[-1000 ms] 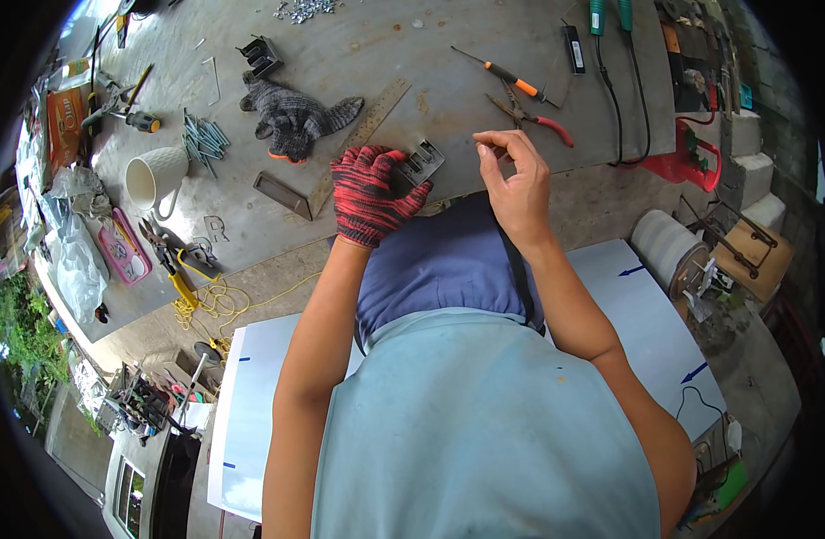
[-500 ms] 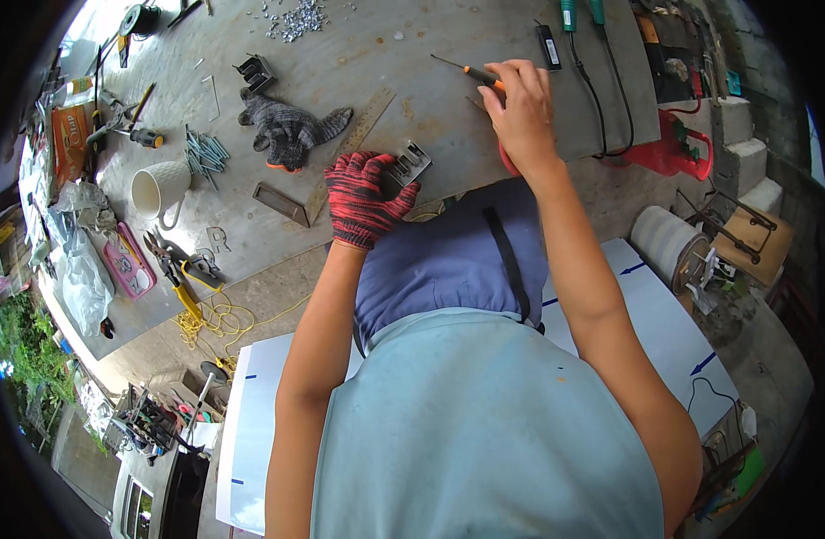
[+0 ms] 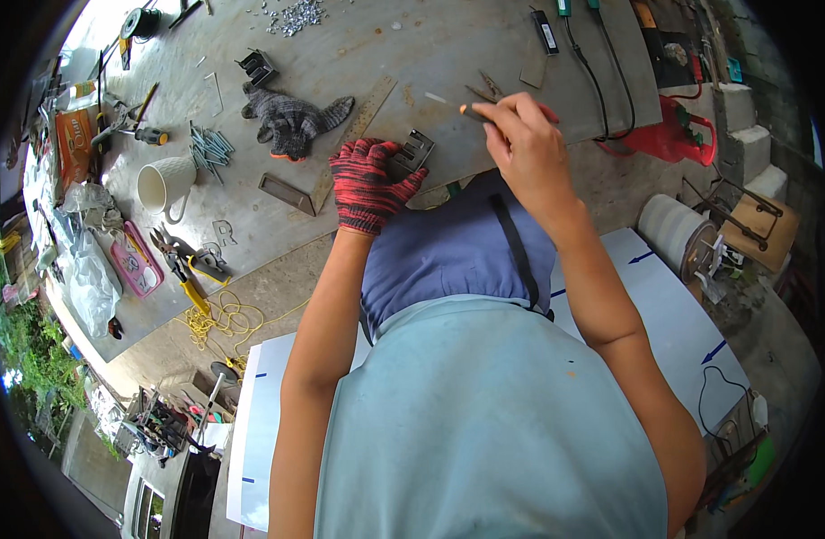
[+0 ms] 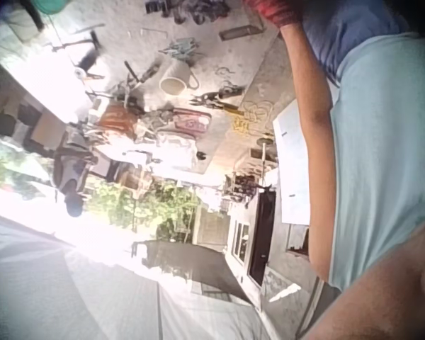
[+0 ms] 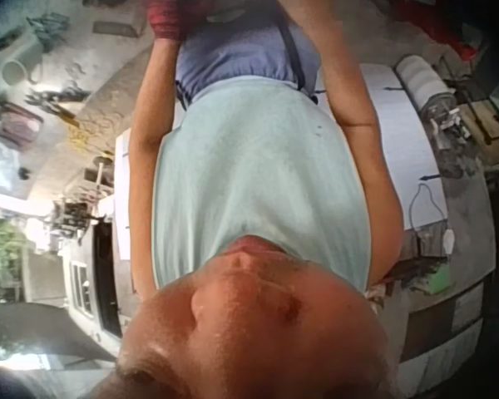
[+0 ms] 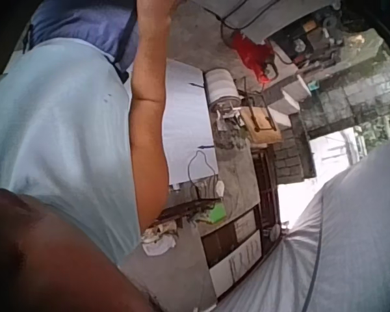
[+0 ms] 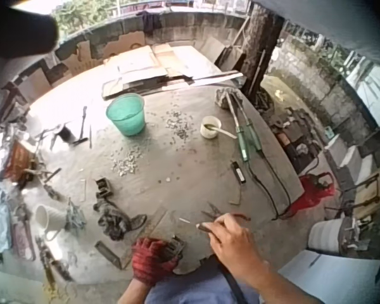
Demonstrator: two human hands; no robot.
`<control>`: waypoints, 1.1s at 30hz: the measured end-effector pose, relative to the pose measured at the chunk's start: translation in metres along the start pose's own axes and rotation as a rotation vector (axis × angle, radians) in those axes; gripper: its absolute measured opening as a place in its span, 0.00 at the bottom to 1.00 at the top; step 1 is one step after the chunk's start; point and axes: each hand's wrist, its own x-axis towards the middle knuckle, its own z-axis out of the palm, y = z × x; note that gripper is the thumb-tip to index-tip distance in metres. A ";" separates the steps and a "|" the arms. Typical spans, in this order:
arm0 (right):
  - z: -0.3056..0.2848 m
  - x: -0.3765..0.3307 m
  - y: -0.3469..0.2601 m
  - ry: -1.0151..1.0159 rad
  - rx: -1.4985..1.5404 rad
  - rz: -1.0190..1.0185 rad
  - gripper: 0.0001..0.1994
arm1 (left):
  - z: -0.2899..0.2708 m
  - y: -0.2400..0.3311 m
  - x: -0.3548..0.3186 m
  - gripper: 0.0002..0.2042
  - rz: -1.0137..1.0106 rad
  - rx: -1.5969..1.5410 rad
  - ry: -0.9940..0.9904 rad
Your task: Assembling or repairing electronic components on a workbench using soldering tools and pliers.
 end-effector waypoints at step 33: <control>0.027 -0.033 -0.036 -0.174 -0.122 -0.035 0.06 | 0.003 -0.004 -0.001 0.28 0.022 0.034 0.006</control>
